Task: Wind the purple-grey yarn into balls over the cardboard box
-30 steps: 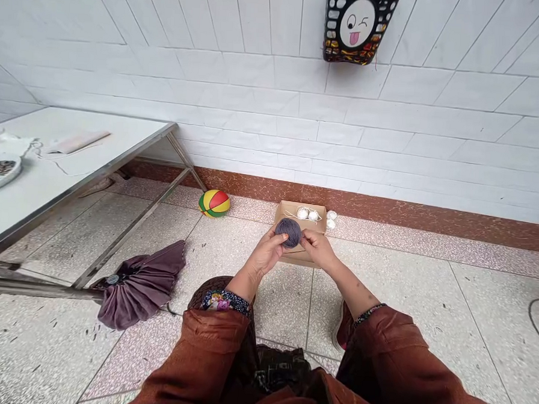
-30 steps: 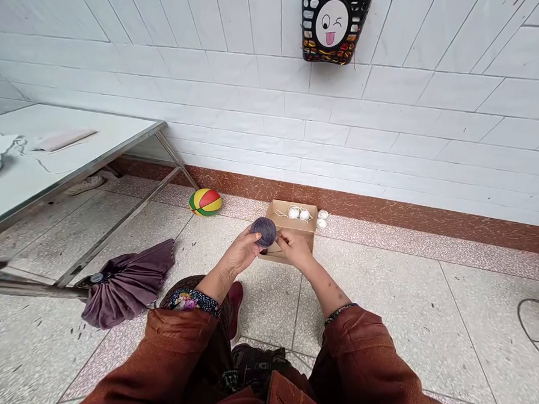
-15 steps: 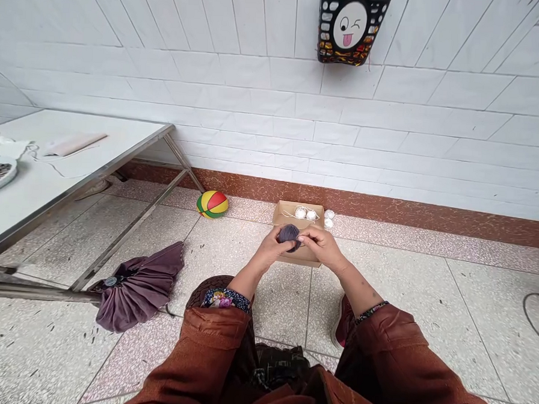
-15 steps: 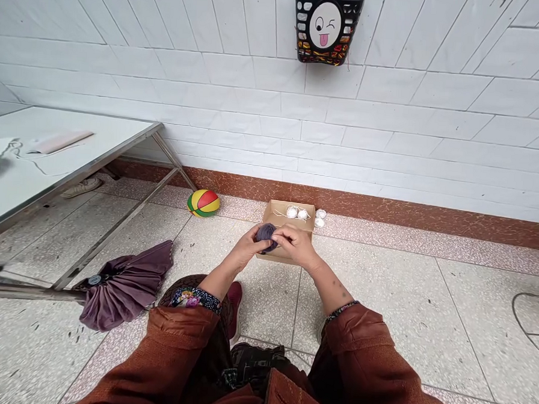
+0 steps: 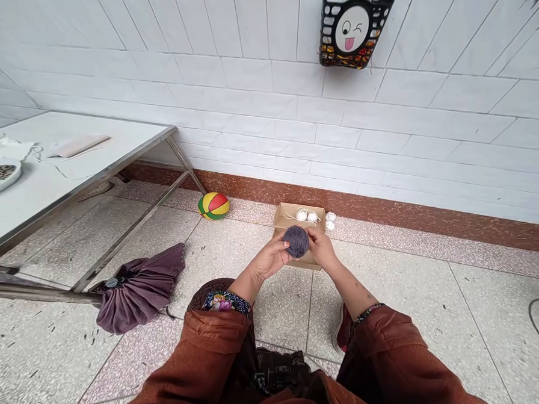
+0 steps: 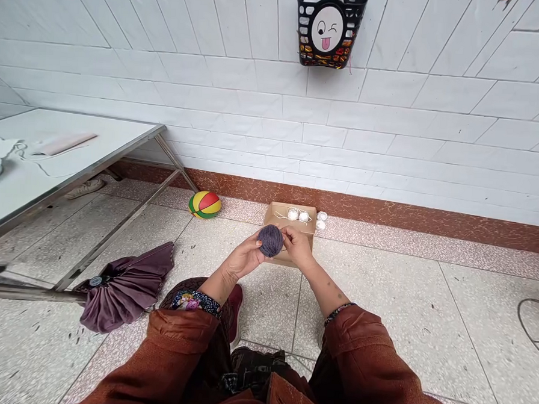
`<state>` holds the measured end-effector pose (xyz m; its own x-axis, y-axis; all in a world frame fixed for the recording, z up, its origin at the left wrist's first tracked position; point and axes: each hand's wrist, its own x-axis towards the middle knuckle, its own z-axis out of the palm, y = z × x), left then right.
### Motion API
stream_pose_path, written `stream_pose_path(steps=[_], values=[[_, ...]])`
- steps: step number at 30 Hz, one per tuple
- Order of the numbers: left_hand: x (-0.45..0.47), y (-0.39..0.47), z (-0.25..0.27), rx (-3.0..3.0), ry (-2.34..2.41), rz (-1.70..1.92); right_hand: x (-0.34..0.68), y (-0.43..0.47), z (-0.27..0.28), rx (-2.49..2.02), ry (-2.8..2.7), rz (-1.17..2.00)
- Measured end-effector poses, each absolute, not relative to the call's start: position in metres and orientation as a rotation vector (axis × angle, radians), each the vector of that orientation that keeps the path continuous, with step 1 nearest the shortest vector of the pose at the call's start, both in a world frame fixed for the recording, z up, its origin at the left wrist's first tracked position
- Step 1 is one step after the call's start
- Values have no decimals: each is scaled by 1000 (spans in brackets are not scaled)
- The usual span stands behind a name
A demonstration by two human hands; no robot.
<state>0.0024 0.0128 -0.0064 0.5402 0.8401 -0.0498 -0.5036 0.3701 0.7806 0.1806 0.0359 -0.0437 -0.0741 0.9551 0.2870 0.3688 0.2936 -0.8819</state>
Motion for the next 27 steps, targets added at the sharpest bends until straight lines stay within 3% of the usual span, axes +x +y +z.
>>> stream_pose_path(steps=[9,17,27], values=[[-2,24,-6,740,702,1166,176,22,-34,-1208,-1850,827],[-3,29,-20,1191,1124,1198,181,4,0,-996,-1838,949],[0,11,-5,1156,650,855,193,37,-13,-1091,-1592,818]])
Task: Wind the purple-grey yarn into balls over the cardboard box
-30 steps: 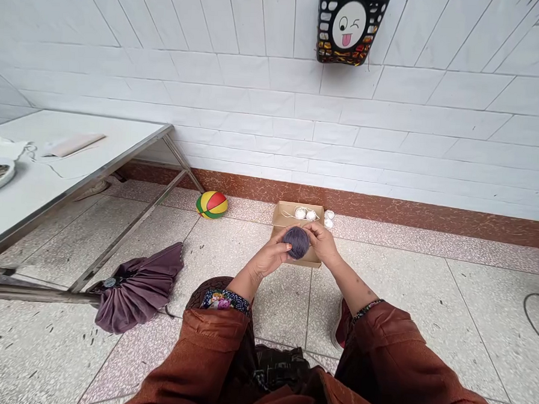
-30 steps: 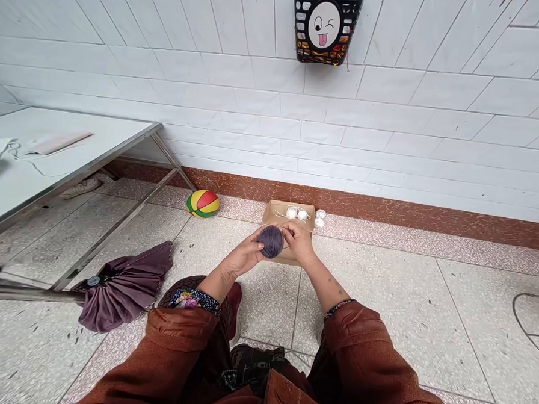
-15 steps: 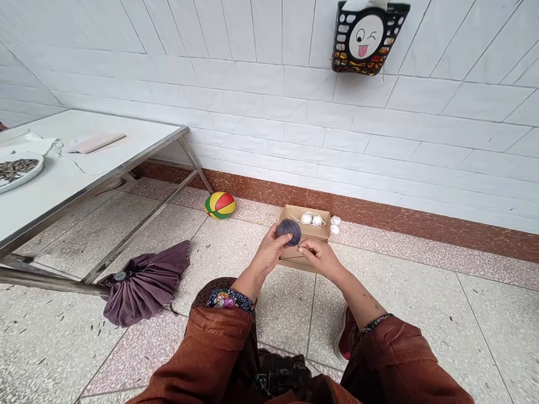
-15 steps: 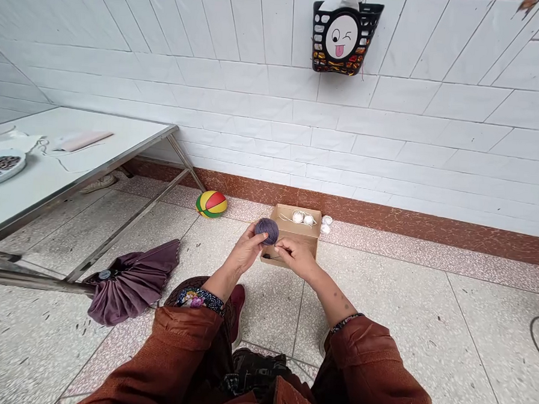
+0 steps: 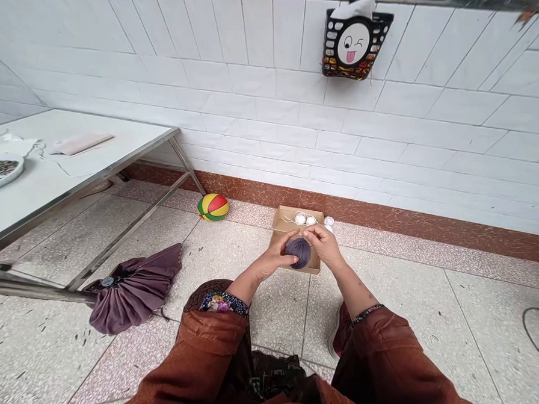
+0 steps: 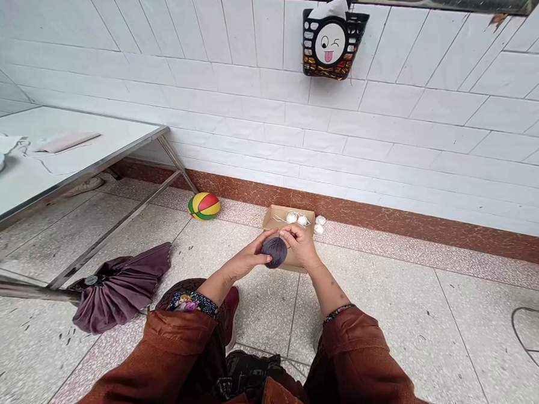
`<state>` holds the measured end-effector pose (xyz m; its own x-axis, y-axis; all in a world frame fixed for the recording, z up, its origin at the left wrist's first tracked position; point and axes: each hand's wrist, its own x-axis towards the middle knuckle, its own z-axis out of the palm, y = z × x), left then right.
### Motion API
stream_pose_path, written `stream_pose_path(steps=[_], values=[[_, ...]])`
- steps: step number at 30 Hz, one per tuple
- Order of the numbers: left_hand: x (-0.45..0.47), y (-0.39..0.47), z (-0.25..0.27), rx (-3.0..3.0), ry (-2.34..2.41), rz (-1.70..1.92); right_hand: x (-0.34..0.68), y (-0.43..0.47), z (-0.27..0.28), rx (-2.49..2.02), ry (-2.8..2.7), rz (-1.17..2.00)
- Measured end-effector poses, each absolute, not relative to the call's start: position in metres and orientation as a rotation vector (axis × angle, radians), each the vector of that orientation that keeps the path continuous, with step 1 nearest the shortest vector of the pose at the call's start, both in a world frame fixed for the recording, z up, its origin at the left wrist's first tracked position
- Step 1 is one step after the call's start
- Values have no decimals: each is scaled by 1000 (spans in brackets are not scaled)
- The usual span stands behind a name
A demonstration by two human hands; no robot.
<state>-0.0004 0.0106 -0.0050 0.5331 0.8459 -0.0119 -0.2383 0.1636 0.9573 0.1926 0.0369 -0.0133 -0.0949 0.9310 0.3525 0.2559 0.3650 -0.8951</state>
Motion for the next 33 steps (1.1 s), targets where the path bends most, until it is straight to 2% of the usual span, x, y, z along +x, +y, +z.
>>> stream_pose_path(steps=[10,14,19,24,33], values=[[-1,16,-1,784,638,1074,179,34,-42,-1280,-1685,845],[-3,22,-5,743,713,1151,173,27,-38,-1192,-1837,838],[-9,26,-14,780,890,1211,171,14,-19,-1050,-1895,998],[-10,23,-15,997,1031,1061,176,10,-7,-1007,-1762,1123],[-3,11,-10,1023,781,775,184,30,-16,-1102,-1614,922]])
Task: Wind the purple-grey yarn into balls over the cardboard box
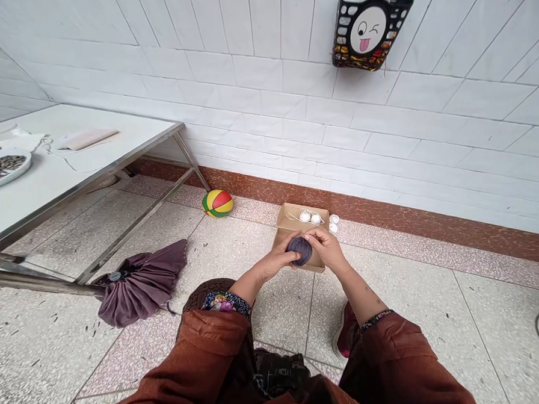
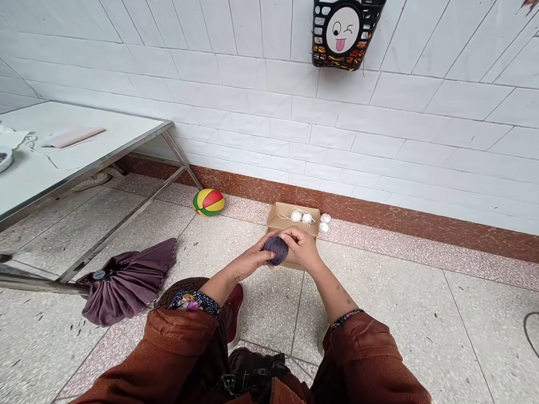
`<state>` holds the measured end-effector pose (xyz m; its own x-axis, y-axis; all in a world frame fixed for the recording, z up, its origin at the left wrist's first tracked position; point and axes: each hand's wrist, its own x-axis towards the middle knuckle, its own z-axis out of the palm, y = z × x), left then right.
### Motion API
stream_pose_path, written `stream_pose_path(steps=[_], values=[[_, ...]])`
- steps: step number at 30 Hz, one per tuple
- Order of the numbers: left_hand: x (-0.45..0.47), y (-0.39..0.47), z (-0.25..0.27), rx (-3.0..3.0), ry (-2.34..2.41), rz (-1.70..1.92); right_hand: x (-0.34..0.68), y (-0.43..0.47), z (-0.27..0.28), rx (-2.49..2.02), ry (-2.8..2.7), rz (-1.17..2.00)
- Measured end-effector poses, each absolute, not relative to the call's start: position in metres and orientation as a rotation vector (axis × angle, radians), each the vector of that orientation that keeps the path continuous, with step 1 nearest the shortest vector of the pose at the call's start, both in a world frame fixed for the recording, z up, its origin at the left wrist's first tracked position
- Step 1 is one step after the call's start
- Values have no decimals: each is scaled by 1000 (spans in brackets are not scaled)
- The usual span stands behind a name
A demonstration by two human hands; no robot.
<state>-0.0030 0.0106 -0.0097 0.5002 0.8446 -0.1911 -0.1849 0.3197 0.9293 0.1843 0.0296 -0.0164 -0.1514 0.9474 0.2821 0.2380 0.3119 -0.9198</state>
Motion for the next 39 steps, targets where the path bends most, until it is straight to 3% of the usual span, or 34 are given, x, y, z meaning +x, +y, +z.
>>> stream_pose_path(steps=[12,17,22,29,39], values=[[-6,41,16,808,484,697,174,45,-49,-1210,-1570,998],[-3,77,14,874,749,759,172,40,-44,-1245,-1852,824],[-2,87,-3,1082,1104,760,168,36,-4,-1144,-2061,710],[12,71,-7,986,925,949,175,53,23,-1009,-1737,1055],[27,55,9,861,609,765,200,75,-4,-1161,-1395,840]])
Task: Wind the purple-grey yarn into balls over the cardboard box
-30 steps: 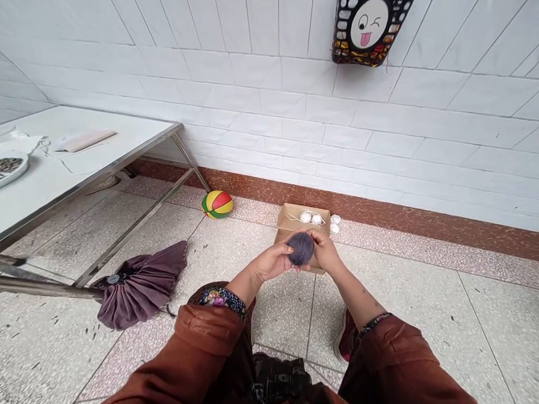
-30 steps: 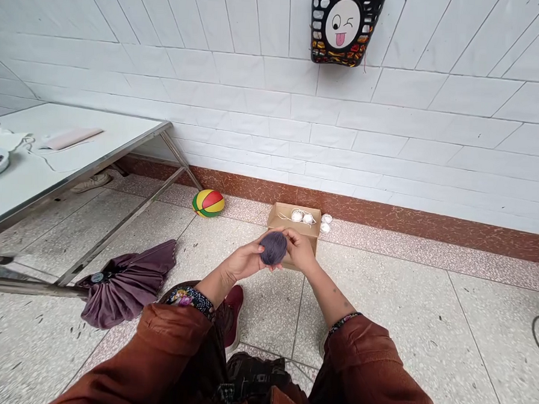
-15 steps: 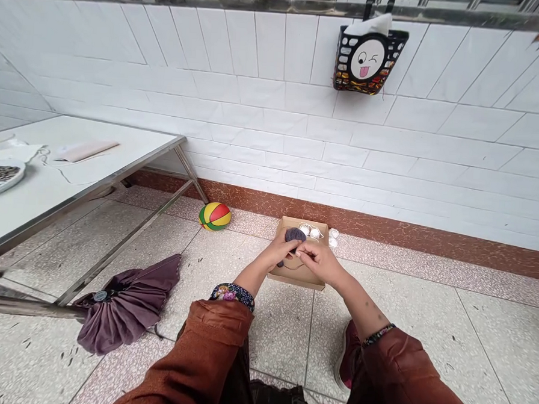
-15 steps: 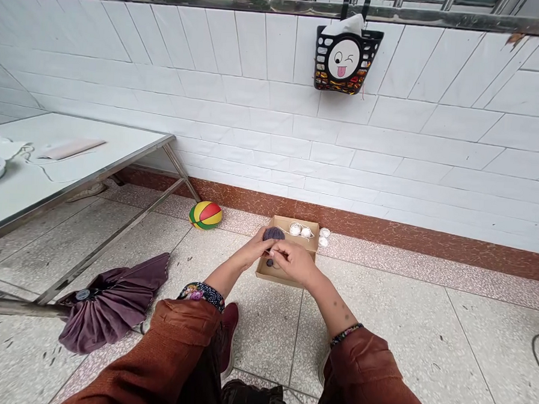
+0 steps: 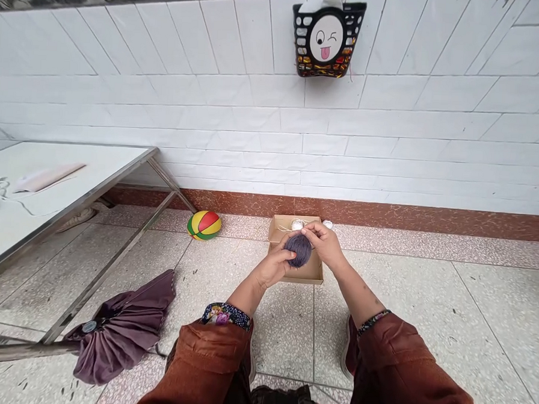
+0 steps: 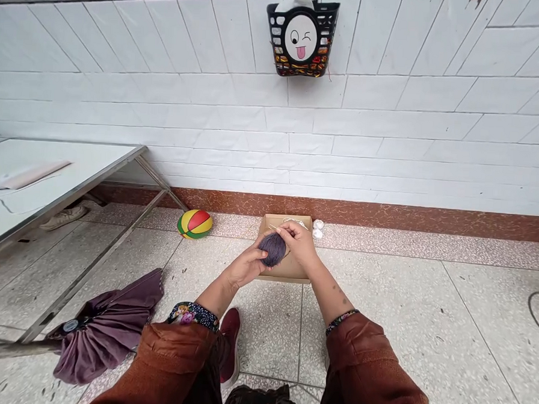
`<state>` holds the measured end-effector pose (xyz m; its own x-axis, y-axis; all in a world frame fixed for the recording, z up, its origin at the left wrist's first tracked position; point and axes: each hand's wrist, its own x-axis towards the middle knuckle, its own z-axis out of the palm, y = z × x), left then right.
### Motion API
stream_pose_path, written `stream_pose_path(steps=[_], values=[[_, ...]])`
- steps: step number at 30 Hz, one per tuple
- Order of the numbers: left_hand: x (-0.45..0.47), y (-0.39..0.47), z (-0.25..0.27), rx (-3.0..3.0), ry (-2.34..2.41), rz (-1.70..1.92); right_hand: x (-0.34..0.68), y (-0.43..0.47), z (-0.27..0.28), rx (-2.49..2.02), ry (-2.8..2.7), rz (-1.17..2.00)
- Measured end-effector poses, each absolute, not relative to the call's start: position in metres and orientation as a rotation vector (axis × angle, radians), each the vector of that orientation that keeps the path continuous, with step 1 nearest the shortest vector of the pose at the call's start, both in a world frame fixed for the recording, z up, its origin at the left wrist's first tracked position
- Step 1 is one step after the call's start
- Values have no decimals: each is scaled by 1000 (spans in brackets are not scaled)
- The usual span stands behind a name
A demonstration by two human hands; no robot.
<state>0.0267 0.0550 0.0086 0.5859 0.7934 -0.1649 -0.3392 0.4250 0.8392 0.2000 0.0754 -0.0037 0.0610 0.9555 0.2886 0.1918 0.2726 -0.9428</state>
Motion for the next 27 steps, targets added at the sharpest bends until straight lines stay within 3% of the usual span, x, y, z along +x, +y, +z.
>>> stream_pose_path(steps=[7,18,27], values=[[36,53,16,699,417,838,204,70,-12,-1291,-1414,898],[29,66,11,631,620,1037,203,61,-13,-1349,-1735,640],[24,73,1,896,909,1195,191,41,13,-1084,-1956,877]])
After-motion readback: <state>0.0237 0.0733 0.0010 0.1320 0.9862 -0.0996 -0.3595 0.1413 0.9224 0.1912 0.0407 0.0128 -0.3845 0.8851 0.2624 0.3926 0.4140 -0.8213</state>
